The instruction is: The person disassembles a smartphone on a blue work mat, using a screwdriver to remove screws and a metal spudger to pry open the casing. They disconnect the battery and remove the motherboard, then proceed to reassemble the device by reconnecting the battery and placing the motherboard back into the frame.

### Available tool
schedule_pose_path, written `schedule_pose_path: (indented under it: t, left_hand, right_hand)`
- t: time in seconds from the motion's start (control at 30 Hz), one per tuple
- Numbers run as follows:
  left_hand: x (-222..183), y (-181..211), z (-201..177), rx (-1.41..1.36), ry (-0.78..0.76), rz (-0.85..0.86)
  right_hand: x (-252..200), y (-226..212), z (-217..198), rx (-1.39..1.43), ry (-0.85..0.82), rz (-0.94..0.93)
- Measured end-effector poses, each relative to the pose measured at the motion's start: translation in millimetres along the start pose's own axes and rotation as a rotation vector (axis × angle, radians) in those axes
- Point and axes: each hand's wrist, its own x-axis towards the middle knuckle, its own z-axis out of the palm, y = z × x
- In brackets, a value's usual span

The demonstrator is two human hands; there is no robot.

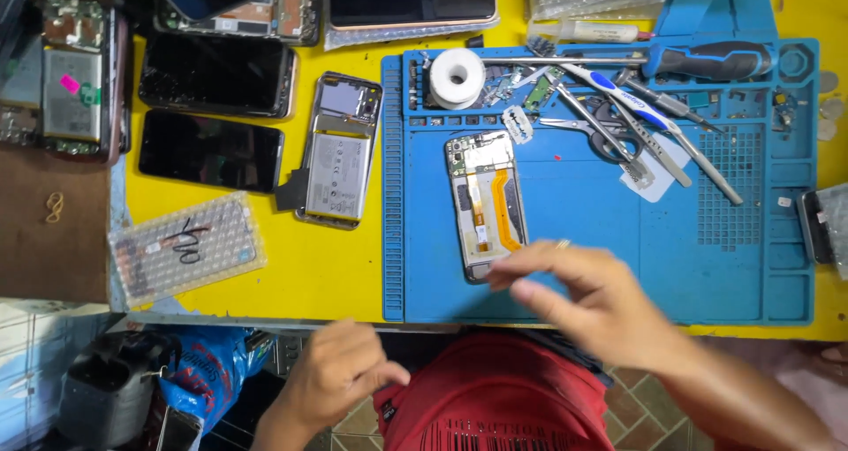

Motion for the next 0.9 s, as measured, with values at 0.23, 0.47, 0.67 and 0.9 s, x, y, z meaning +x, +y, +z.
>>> schedule_pose_path:
  t: [0.23, 0.47, 0.67, 0.9]
  left_hand:
    - [-102, -49, -38, 0.484, -1.317, -1.195]
    - [-113, -62, -45, 0.499, -1.106, -1.413]
    - [-18, -4, -39, 0.162, -0.886, -0.724]
    - [127, 73, 59, -0.759, -0.265, 0.417]
  right_hand:
    - [44, -11, -70, -0.488, 0.199, 0.085]
    - [70, 19, -62, -0.652, 0.202, 0.043]
    - [54, 54, -21, -0.991, 0.059, 0.034]
    - [56, 44, 18, -1.682, 0.174, -0.086]
